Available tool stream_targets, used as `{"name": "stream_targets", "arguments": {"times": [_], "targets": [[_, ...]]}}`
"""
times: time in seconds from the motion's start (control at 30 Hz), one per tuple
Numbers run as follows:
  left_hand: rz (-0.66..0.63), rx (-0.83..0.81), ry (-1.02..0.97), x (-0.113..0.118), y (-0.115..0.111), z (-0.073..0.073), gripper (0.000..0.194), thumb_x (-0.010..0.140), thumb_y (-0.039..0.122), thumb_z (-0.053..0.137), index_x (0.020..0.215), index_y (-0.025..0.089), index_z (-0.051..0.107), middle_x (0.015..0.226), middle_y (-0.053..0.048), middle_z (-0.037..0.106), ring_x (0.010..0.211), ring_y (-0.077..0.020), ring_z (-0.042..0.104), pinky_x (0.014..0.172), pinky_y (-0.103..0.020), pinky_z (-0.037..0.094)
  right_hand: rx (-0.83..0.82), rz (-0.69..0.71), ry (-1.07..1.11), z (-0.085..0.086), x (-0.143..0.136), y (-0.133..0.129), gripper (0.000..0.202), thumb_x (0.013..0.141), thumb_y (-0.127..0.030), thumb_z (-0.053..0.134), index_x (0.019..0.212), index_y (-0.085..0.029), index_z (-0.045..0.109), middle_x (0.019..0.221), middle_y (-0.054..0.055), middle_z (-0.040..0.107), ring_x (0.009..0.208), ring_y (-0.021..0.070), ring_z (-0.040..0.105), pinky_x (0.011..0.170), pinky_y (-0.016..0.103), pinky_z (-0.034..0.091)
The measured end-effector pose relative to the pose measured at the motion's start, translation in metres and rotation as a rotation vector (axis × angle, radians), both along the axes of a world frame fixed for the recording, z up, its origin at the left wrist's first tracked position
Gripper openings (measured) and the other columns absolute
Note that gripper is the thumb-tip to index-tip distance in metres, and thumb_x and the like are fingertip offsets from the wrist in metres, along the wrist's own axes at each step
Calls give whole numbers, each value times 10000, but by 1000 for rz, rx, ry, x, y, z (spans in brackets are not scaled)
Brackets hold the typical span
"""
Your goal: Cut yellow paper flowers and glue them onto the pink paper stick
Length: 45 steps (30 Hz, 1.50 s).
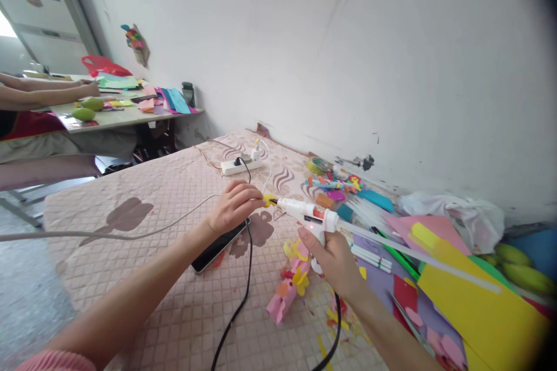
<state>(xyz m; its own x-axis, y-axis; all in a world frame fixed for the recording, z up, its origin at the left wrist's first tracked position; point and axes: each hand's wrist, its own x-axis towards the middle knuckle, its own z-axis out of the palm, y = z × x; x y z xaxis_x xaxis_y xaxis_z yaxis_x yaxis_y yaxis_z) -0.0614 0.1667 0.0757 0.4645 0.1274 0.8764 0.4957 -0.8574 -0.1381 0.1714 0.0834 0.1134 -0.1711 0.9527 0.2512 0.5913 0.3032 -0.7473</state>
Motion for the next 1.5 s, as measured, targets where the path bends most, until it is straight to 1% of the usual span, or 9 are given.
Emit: {"name": "stream_targets", "arguments": {"times": [0.17, 0.4, 0.6, 0.8, 0.93, 1.07, 1.17, 1.27, 1.5], "targets": [[-4, 14, -10, 1, -1, 0, 187, 795, 68, 547, 942, 180, 572, 894, -49, 652, 862, -161, 578, 808, -338, 437, 25, 1, 9, -1, 1, 1, 325, 840, -427, 469, 656, -175, 563, 636, 21, 606, 647, 174, 554, 620, 257, 435], [7, 11, -25, 4, 0, -2, 173, 799, 81, 552, 935, 186, 576, 889, -44, 657, 859, -158, 579, 810, -342, 436, 26, 0, 11, 1, 1, -1, 266, 842, -392, 476, 802, -164, 607, 617, 5, 592, 618, 168, 535, 589, 248, 417], [2, 14, -39, 5, 1, -2, 195, 779, 66, 572, 933, 186, 574, 888, -42, 657, 855, -157, 579, 818, -350, 433, -10, -28, 4, -3, 3, -2, 301, 826, -393, 494, 615, -183, 540, 475, -28, 482, 500, 140, 462, 489, 229, 354], [27, -69, -182, 5, 0, -2, 151, 778, 82, 582, 866, 205, 584, 838, -22, 645, 798, -143, 579, 793, -340, 442, -66, -97, 79, -7, 5, 5, 335, 802, -452, 505, 611, -177, 507, 520, -25, 479, 517, 129, 439, 506, 236, 351], [38, -275, -394, 11, -5, 1, 72, 780, 113, 588, 807, 180, 589, 811, -29, 615, 773, -137, 577, 717, -298, 460, -90, -228, 258, -9, 2, 44, 309, 805, -452, 478, 670, -179, 527, 558, -29, 513, 505, 123, 456, 470, 226, 359], [34, -559, -640, 17, -6, 7, 41, 768, 194, 611, 756, 168, 581, 774, -21, 596, 752, -137, 573, 711, -287, 463, -143, -280, 214, -13, -9, 115, 279, 851, -378, 437, 752, -154, 572, 631, 5, 579, 564, 137, 540, 488, 222, 411], [-45, -850, -792, 17, -5, 11, 107, 724, 237, 649, 751, 163, 576, 745, -11, 606, 715, -132, 587, 687, -268, 473, -189, -298, 117, -23, -20, 169, 254, 877, -340, 496, 933, -117, 602, 866, 57, 631, 732, 156, 601, 638, 285, 493], [-121, -1079, -900, 15, -4, 13, 151, 679, 238, 684, 748, 160, 575, 723, -1, 621, 690, -125, 604, 651, -244, 474, -235, -293, 16, -38, -30, 210, 300, 882, -302, 531, 1140, -151, 535, 1126, 77, 569, 934, 201, 590, 778, 396, 505], [-148, -1351, -884, 22, -9, 10, 175, 642, 228, 704, 724, 140, 577, 686, 5, 627, 616, -90, 572, 586, -198, 436, -223, -204, -168, -72, -44, 254, 298, 883, -300, 528, 1147, -161, 536, 1152, 77, 559, 959, 209, 581, 797, 402, 499]]}}
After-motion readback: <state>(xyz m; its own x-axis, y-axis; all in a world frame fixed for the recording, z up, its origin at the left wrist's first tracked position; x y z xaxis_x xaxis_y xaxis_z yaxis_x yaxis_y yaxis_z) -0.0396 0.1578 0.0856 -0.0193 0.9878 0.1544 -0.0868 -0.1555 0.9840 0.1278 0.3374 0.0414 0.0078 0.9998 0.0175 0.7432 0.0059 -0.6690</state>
